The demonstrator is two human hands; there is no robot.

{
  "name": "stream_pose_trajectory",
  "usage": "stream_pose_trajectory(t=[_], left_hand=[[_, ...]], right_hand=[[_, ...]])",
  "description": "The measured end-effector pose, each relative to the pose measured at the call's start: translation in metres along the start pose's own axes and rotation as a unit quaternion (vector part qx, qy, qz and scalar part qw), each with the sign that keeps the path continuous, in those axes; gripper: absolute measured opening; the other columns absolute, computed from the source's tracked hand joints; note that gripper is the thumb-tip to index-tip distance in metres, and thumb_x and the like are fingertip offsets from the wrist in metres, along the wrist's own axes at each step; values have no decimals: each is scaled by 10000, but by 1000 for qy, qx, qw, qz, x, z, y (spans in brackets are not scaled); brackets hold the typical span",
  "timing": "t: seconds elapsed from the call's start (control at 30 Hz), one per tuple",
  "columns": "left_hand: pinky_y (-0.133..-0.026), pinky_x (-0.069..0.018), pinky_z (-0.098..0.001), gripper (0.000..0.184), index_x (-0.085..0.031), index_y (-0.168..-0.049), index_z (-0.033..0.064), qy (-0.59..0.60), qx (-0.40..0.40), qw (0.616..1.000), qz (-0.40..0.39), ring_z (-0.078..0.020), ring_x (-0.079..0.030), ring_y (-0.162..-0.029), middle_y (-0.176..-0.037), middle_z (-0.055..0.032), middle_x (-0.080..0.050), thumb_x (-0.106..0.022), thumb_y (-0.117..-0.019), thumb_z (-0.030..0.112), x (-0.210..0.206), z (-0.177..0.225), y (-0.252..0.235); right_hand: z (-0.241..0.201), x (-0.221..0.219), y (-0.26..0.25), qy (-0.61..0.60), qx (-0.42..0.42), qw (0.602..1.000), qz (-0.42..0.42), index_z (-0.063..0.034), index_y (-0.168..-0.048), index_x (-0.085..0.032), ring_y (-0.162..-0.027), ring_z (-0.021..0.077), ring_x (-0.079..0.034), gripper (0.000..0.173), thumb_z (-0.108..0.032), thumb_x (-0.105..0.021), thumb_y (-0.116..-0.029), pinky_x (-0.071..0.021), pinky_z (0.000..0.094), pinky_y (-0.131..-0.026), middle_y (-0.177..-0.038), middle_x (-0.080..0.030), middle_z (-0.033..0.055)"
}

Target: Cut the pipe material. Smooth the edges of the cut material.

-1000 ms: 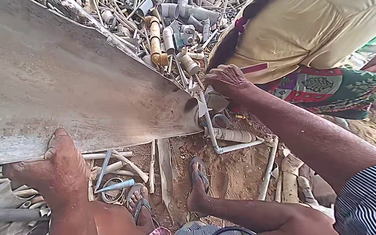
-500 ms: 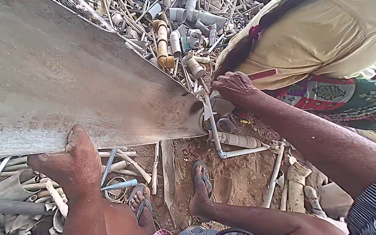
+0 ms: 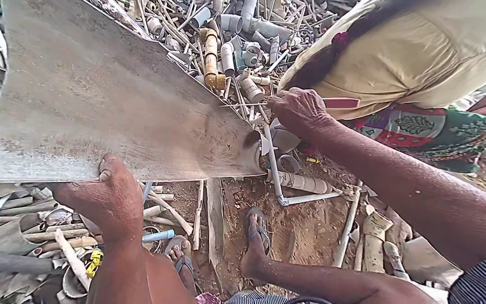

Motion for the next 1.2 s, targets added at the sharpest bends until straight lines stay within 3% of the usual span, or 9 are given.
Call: stream_pose_trajectory(t=[0.1,0.27,0.43,0.5,0.7,0.83,0.97,1.07,1.2], left_hand=[[-1069,-449,-272,639,-338,-1442,-144,-5,7,1000,-6,-127,-550,-1262,-1353,-226,-531,-619,-893,23,1,2,1],[-1020,-484,-295,554,-421,-1369,-137,-11,9,1000,5,-135,-599,-1179,-1259,-217,-584,-622,-889,52,1,-4,-3],[-1049,-461,-280,566,-395,-1389,-156,-21,3,1000,1,-136,-575,-1225,-1302,-233,-564,-619,-908,44,-1,0,-1],[-1039,-462,-299,557,-414,-1373,-155,-31,4,1000,0,-153,-582,-1211,-1285,-244,-574,-613,-896,51,-1,0,-2],[-996,-470,-248,490,-435,-1327,-174,-10,-5,1000,7,-108,-595,-1152,-1230,-234,-587,-581,-891,-6,0,5,-2],[-1008,-468,-250,512,-425,-1340,-172,-14,-12,1000,11,-109,-593,-1166,-1246,-235,-582,-585,-886,1,-3,6,-1],[-1027,-454,-278,499,-433,-1336,-195,-35,-12,999,8,-161,-594,-1184,-1251,-285,-587,-573,-898,-1,-1,11,0],[-980,-477,-240,448,-464,-1292,-183,-30,-25,999,11,-108,-614,-1122,-1183,-245,-609,-578,-894,-11,-1,11,1],[-990,-464,-256,488,-449,-1314,-198,-32,-9,999,5,-137,-608,-1134,-1204,-274,-604,-573,-882,-7,-1,13,0]], right_hand=[[0,-3,-5,-32,2,999,20,49,-997,-682,-861,484,-687,177,4,-511,-1000,-514,585,-649,-899,-684,265],[14,-49,6,16,-72,983,-167,-4,-1048,-709,-947,436,-686,164,-66,-561,-1013,-516,577,-735,-966,-705,224],[1,-12,-5,-30,-15,999,7,29,-1022,-692,-900,488,-683,183,-28,-517,-1013,-513,588,-667,-901,-684,268],[0,-15,-11,-47,-6,998,31,52,-967,-671,-875,502,-683,172,-19,-520,-1007,-513,595,-653,-868,-677,278],[17,-58,-1,10,-57,986,-155,13,-1012,-718,-947,454,-678,159,-61,-577,-1009,-509,584,-731,-956,-701,237],[-7,6,-28,-35,32,998,33,54,-923,-678,-837,491,-681,187,-15,-523,-1002,-504,602,-651,-859,-673,272],[-44,74,-65,-65,89,985,134,45,-976,-659,-882,502,-676,260,-119,-472,-1053,-499,619,-684,-901,-668,278],[-61,84,-70,-80,98,980,155,41,-1004,-661,-904,505,-678,268,-144,-475,-1059,-490,621,-697,-932,-678,285],[-45,42,-61,-80,100,988,86,57,-1012,-667,-880,508,-684,209,-82,-513,-1036,-519,625,-704,-899,-678,286]])
Point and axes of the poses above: each hand's wrist, its own y-axis away from the middle knuckle, its own x-axis out of the back of the hand, z = x × y, the point moved 2 cm from there along -y, towards the middle knuckle
